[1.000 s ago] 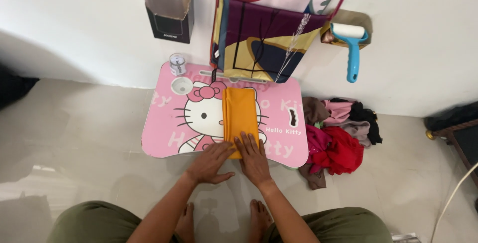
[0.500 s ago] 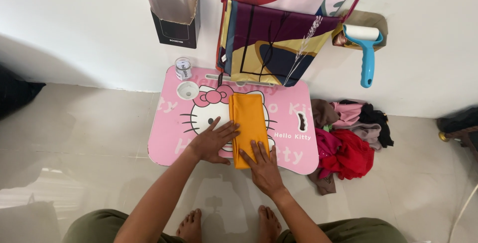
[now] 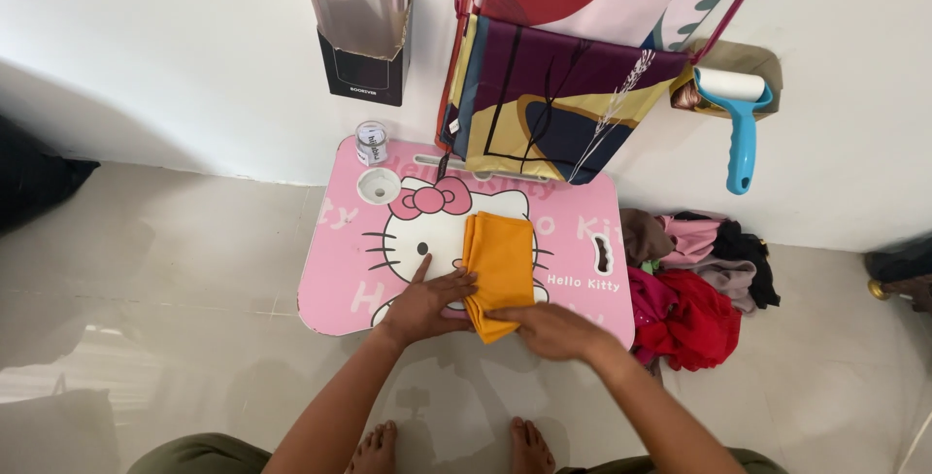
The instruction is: Lint rolling, folding, and placing small fabric items into plastic packaging sleeves.
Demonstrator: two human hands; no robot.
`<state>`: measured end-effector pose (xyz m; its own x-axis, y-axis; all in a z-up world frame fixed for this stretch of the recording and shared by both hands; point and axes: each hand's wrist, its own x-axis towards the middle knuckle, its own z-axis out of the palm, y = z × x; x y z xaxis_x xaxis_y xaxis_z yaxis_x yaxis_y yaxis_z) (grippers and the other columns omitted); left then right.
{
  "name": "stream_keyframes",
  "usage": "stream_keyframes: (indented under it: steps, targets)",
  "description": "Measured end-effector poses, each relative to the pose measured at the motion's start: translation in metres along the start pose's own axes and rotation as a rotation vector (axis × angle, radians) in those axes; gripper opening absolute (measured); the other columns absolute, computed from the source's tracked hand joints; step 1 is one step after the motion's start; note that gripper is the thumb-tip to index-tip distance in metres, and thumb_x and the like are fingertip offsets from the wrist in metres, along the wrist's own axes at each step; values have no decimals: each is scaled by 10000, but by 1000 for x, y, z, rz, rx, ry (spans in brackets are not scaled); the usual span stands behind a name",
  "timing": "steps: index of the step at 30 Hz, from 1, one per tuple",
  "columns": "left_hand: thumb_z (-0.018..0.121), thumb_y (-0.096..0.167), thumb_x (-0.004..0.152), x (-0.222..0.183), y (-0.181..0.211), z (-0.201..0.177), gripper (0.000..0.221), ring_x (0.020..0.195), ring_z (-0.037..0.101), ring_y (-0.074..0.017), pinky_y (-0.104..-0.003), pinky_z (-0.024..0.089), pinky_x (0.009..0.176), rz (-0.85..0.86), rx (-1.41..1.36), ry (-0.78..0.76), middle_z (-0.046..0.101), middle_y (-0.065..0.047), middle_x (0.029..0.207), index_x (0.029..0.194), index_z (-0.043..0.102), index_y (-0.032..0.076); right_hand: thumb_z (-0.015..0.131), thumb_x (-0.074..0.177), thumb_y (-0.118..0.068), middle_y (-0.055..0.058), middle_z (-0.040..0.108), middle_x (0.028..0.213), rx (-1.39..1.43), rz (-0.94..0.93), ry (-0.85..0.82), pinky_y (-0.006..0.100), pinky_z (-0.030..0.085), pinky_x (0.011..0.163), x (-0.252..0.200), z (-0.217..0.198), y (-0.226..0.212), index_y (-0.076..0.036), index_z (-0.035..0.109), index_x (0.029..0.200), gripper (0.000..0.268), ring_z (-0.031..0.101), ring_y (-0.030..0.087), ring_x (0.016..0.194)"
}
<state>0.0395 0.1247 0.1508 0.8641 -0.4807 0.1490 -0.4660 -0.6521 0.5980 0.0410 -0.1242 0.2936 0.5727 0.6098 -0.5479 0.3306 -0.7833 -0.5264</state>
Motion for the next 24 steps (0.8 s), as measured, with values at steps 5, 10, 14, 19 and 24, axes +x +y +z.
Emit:
stream_keyframes:
  steps: [5,10,14,19,24]
  targets:
    - [824,445,829,14,-10,26,442,1268,616,-147,-585,108,1267,-138,-80,160,740,13,1236,1179,740,190,527,922,-125,283,706,1208,156,-95,-50,582,501,994,80,-54,77,-98,677,1331,436,653,458,1115]
    - [760,472,899,34,-15,37,332,1133,667,-129,-529,144,1265,-318,-197,250,784,30,1005,1033,768,168,639,940,-199,117,782,991,624,125,107,341,621,598,130,-84,122,-128,700,1330,401,760,219,743]
    - [729,518,917,36,-9,37,398,1077,690,-189,-485,169,1262,-450,-305,302,781,-31,961,989,774,129,709,920,-356,139,741,1030,1132,134,390,413,632,652,118,-35,141,-232,557,1448,563,761,286,794]
    - [711,584,895,42,-5,32,448,1095,686,-180,-466,180,1263,-501,-302,249,782,-24,988,1003,770,153,821,848,-126,238,678,1186,1200,47,723,459,626,797,96,35,126,-114,391,1568,839,728,386,1004]
    - [658,516,973,45,13,15,427,1081,692,-229,-519,189,1237,-500,-295,262,779,-72,973,1032,759,106,660,933,23,198,667,1156,797,-4,1048,365,594,769,103,50,97,-134,286,1612,790,678,275,876]
